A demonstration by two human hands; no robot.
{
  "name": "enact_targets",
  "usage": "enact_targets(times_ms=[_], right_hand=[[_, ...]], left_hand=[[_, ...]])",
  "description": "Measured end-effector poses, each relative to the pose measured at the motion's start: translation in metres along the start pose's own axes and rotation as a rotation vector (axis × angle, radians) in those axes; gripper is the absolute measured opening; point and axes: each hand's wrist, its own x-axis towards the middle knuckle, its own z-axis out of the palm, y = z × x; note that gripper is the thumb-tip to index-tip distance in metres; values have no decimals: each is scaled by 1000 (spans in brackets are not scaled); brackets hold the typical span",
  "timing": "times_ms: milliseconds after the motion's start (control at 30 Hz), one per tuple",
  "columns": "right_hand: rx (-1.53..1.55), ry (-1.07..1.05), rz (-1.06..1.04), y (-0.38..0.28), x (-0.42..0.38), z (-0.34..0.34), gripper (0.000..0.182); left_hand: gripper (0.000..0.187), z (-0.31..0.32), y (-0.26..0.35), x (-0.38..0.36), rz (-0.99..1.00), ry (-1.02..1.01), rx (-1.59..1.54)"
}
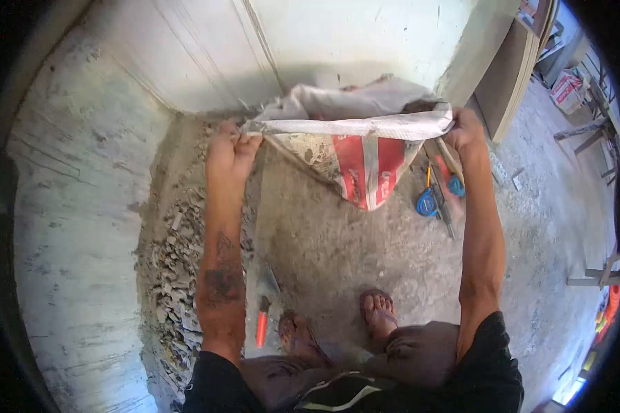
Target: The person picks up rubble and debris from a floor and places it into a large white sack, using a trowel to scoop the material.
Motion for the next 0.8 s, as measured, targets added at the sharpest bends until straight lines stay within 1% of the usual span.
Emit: enact_targets(times_ms=[33, 67, 100, 133, 167, 200, 233, 267, 300, 333, 367, 400, 433, 467, 500, 533, 567, 600, 633, 667, 700, 733, 800], right_hand=[[-14, 24, 7, 5, 0, -6, 27], [-77, 40, -76, 10, 3, -10, 30], [-134, 40, -164, 16, 5, -6, 33], [-227, 8, -185, 34, -41, 32, 35], [-230, -78, -144, 35, -44, 35, 36], [-230, -150, -93, 39, -47, 30, 36], [-230, -138, -78, 41, -52, 25, 36], [-346, -159, -105, 43, -56, 25, 35], [-463, -195, -140, 44, -56, 29, 35], [-462, -214, -138, 44, -54, 32, 35], [-496, -138, -156, 45, -53, 32, 34], [-528, -55, -176, 43, -52, 28, 33], [-573, -121, -134, 41, -39, 17, 29], [-571, -125, -152, 43, -38, 15, 29], [-539, -112, -151, 50, -45, 14, 26], [-506, -99, -147, 57, -47, 12, 23], [-501, -102, -157, 64, -39, 11, 23], [-342, -147, -89, 75, -26, 10, 23], [-183, -191, -18, 84, -14, 6, 23], [-174, -198, -22, 83, 4, -3, 23], [14, -597, 42, 71, 27, -11, 28], [-182, -699, -113, 59, 28, -15, 33], [-544, -819, -488, 34, 30, -21, 44]], left_hand=[[20, -13, 4, 3, -196, -169, -184], [19, -26, 8, 7, -402, -303, -311], [20, 16, -17, -12, -244, 21, -6], [22, 43, -30, -22, -64, 341, 297], [59, 28, -40, -19, -105, 384, 289], [59, 41, -41, -34, -115, 401, 291], [60, 57, -41, -49, -191, 368, 398], [62, 68, -40, -63, -259, 330, 502], [62, 66, -40, -69, -278, 171, 768], [62, 53, -43, -62, -260, 178, 772], [58, 31, -49, -51, -318, 129, 1074], [54, 33, -50, -51, -383, 72, 1375], [45, 36, -54, -56, -382, 166, 1262], [45, 23, -58, -45, -369, 152, 1265], [41, -8, -67, -28, -323, 146, 873], [36, -22, -72, -18, -278, 140, 481], [34, -9, -70, -12, -166, 207, 423], [34, -4, -67, -1, -161, 201, 429], [34, -2, -63, 9, -97, 282, 286], [34, 0, -60, 14, -34, 358, 142], [34, 5, -57, 16, -2, 344, 114], [34, 16, -53, 14, 6, 331, 121], [35, 50, -44, 0, 110, 216, -45]])
